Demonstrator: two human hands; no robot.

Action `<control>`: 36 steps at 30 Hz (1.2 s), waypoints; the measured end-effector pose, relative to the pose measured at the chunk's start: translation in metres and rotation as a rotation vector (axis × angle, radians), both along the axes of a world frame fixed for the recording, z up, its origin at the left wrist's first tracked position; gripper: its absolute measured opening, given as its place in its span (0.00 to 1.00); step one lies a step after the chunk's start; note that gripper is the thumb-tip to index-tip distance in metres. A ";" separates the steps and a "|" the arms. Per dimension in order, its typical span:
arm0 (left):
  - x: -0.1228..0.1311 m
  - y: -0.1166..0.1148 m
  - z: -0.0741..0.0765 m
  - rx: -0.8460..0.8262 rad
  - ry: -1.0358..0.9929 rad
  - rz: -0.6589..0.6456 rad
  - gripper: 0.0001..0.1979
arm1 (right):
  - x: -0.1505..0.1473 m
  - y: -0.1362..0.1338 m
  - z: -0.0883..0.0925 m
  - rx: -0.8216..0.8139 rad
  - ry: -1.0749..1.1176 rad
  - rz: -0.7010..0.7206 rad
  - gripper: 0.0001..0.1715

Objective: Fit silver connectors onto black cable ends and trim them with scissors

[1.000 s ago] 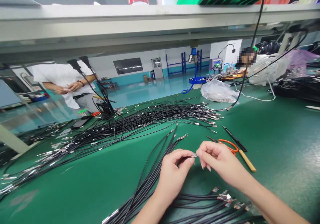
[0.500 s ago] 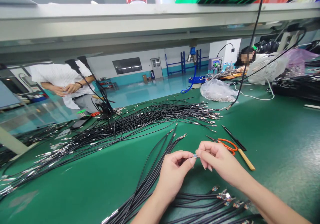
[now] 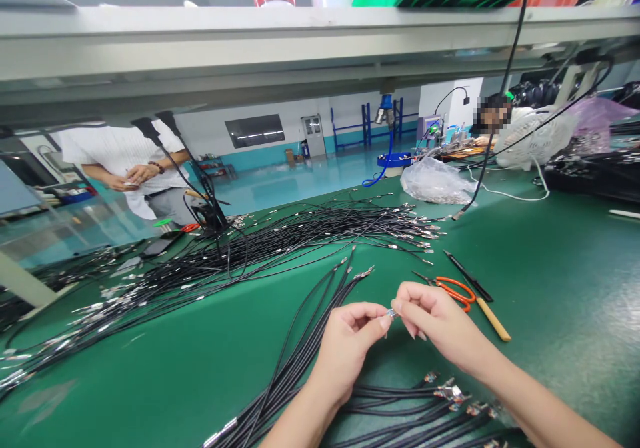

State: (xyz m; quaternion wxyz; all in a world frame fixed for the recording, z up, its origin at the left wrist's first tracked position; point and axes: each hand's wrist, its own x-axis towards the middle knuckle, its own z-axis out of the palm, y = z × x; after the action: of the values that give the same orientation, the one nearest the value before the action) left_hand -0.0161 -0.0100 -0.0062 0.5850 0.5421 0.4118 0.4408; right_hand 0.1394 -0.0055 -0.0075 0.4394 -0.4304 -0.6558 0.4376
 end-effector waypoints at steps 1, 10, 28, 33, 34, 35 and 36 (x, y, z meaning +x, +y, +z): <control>0.000 0.000 0.000 -0.002 0.000 0.001 0.08 | 0.000 0.000 0.000 0.001 -0.005 -0.001 0.18; -0.001 -0.001 -0.001 -0.009 -0.018 -0.020 0.07 | 0.001 0.000 -0.005 -0.004 0.025 0.019 0.17; -0.006 -0.003 -0.032 0.339 0.893 -0.136 0.09 | 0.029 0.027 -0.028 0.077 -0.656 -0.041 0.10; -0.015 0.006 -0.023 0.413 0.995 -0.010 0.08 | 0.002 0.006 -0.027 0.032 -0.618 0.262 0.10; -0.020 0.011 -0.022 0.441 1.050 0.085 0.09 | 0.000 0.003 -0.029 -0.001 -0.640 0.298 0.09; -0.025 0.017 -0.022 0.462 1.109 0.183 0.10 | 0.000 0.000 -0.031 -0.031 -0.658 0.335 0.08; -0.031 0.023 -0.023 0.471 1.165 0.265 0.12 | 0.000 -0.002 -0.033 -0.057 -0.668 0.371 0.06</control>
State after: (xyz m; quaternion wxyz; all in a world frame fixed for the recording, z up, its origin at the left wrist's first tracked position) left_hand -0.0470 0.0125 -0.0293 0.0713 0.7512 0.6179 0.2211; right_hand 0.1397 -0.0077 -0.0400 0.1027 -0.4352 -0.8173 0.3636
